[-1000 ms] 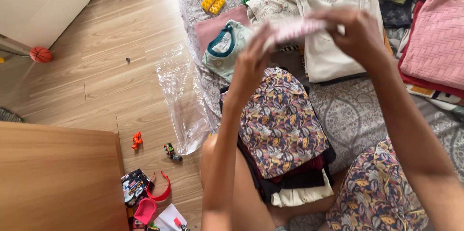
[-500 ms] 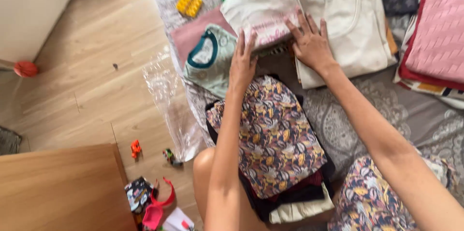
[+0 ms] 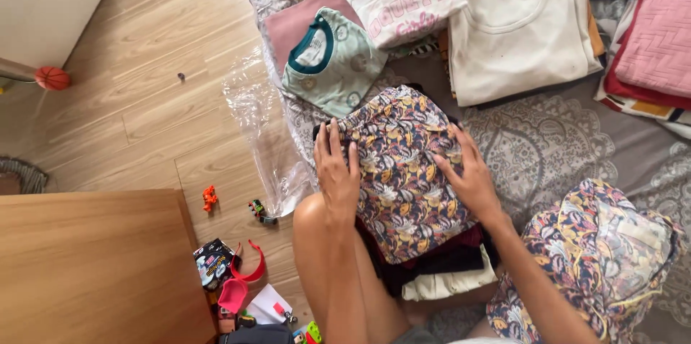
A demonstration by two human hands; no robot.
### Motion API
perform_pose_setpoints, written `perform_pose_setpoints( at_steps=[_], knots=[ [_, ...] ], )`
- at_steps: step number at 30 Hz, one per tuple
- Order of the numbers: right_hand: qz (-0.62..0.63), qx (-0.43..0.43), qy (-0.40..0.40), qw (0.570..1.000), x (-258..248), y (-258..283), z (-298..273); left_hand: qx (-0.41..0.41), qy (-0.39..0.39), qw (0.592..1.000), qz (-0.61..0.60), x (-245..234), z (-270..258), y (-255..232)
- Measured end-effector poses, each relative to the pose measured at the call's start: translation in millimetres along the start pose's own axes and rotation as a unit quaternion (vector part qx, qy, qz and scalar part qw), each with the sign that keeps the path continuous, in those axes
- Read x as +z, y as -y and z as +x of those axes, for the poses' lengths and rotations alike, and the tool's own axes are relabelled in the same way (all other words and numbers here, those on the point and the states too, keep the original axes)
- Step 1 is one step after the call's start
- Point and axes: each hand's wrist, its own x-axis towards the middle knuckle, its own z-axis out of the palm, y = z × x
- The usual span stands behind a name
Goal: Organizing and folding various items of laundry on a bed.
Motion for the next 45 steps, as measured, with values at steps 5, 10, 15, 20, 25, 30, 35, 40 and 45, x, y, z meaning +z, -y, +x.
perform_pose_setpoints(
  at_steps=[5, 10, 15, 20, 25, 30, 35, 40, 45],
  knots=[
    [-0.112, 0.062, -0.075, 0.989, -8.4, -8.4, -67.1, -0.004, 0.004, 0.996, 0.085, 4.0, -63.3, -18.3],
    [-0.168, 0.023, -0.131, 0.977, -23.2, 14.0, -88.9, 0.005, 0.004, 0.987, 0.160, 30.1, -135.4, -30.6],
    [-0.130, 0.099, -0.116, 0.980, -23.4, 1.8, -101.6, 0.067, 0.007, 0.980, 0.186, 32.0, -176.2, -45.0],
    [0.005, 0.055, -0.167, 0.984, -48.1, 22.7, -116.9, 0.146, 0.008, 0.980, 0.132, 24.3, -200.1, -65.8],
    [0.057, 0.064, -0.228, 0.970, -95.6, 25.0, -159.8, 0.195, 0.089, 0.973, -0.086, 33.1, -217.6, -98.0],
    [-0.142, 0.029, -0.373, 0.916, -159.3, -18.8, -220.1, 0.195, 0.219, 0.928, -0.229, 77.3, -227.7, -141.9],
    [-0.166, 0.184, -0.390, 0.887, -191.0, -144.1, -273.7, 0.229, 0.194, 0.919, -0.257, 179.7, -222.7, -162.8],
    [0.239, 0.359, -0.344, 0.834, -197.2, -217.2, -281.4, 0.045, 0.321, 0.918, -0.228, 284.5, -199.5, -157.0],
    [0.309, 0.334, -0.276, 0.847, -189.2, -273.1, -287.6, -0.062, 0.383, 0.886, -0.253, 283.3, -184.7, -165.1]
  ],
)
